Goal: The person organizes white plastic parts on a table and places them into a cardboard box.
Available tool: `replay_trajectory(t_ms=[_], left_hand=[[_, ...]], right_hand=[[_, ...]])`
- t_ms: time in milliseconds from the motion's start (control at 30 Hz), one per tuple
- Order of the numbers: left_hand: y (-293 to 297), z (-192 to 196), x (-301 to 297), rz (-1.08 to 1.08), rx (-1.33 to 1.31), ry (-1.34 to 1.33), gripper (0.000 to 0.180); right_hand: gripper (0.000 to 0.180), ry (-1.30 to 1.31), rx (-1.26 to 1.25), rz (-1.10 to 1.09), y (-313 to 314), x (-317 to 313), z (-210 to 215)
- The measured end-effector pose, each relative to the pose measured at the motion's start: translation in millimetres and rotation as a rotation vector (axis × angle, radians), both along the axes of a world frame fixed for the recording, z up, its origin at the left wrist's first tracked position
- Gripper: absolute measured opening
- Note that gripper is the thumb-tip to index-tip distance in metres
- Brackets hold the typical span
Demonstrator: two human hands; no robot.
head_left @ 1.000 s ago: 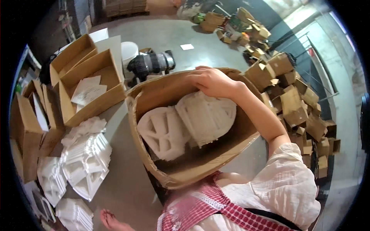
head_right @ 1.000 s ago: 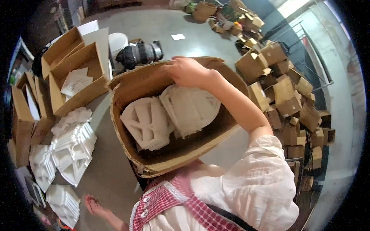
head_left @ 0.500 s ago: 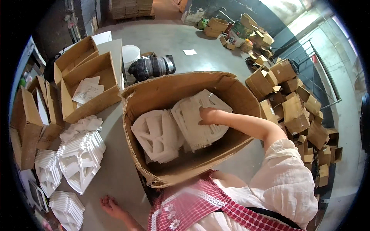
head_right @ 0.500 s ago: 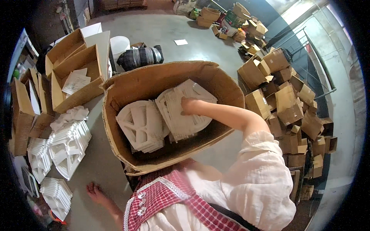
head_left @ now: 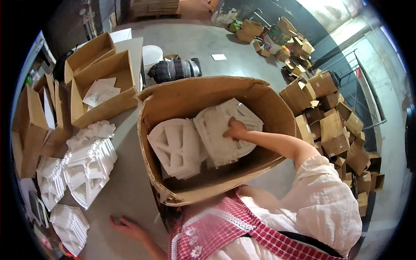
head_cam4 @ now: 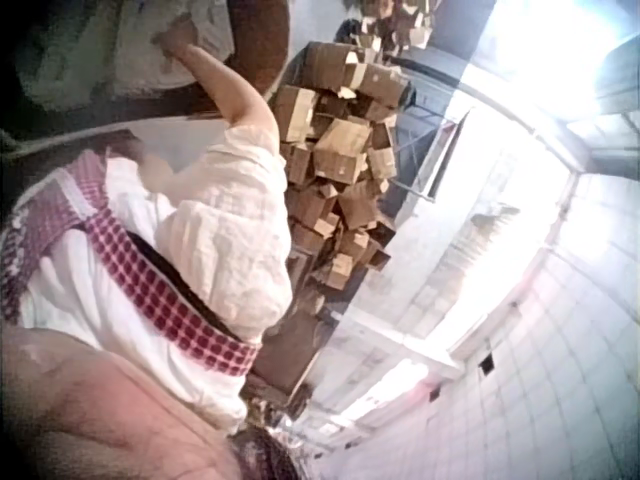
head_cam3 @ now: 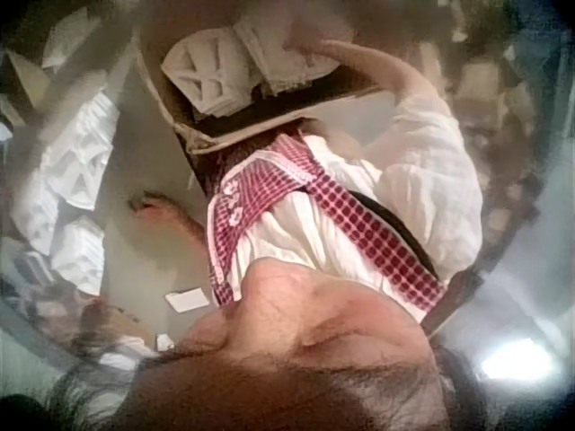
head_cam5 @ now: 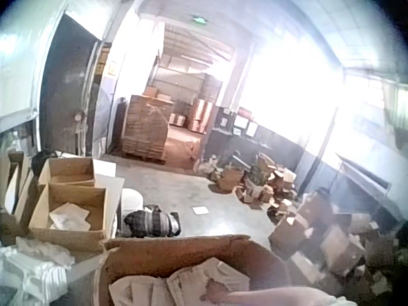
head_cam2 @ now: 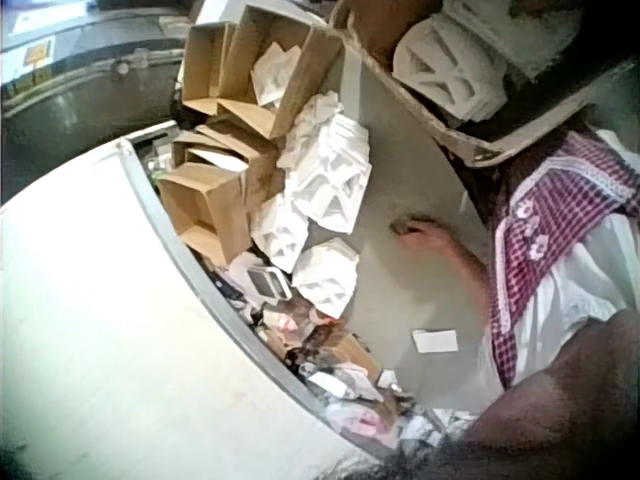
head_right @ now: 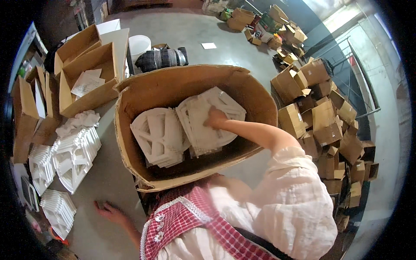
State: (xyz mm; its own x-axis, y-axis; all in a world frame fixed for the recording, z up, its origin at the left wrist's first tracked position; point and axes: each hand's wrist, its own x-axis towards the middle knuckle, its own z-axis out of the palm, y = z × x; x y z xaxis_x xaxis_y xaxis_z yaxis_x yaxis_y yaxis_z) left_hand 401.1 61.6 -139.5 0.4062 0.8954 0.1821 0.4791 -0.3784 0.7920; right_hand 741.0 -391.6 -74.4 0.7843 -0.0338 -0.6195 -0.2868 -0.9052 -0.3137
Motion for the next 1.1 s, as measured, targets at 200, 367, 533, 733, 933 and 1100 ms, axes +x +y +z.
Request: replay_trajectory(t_ms=[200, 367, 533, 733, 933, 1100], left_hand=[[4, -4, -3, -0.025, -0.047, -0.023, 0.042], [15, -19, -11, -0.040, -0.078, -0.033, 0.040], [17, -16, -11, -0.028, -0.043, 0.046, 0.039], [10, -2, -4, -0.022, -0.060, 0.010, 0.038], [10, -3, -1, 0.019, -0.026, 0.040, 0.035], [6, 2, -1, 0.016, 0.017, 0.034, 0.033]], right_hand=[[0.057, -0.026, 0.119, -0.081, -25, 7, 11], [0.053, -0.039, 0.179, -0.127, -23, 11, 19], [0.052, -0.046, 0.102, -0.079, -20, 4, -2], [0.052, -0.081, 0.135, -0.089, -20, 8, 23], [0.048, -0.013, 0.040, -0.030, -15, 5, 10], [0.041, 0.061, -0.247, 0.249, 15, 8, 12]])
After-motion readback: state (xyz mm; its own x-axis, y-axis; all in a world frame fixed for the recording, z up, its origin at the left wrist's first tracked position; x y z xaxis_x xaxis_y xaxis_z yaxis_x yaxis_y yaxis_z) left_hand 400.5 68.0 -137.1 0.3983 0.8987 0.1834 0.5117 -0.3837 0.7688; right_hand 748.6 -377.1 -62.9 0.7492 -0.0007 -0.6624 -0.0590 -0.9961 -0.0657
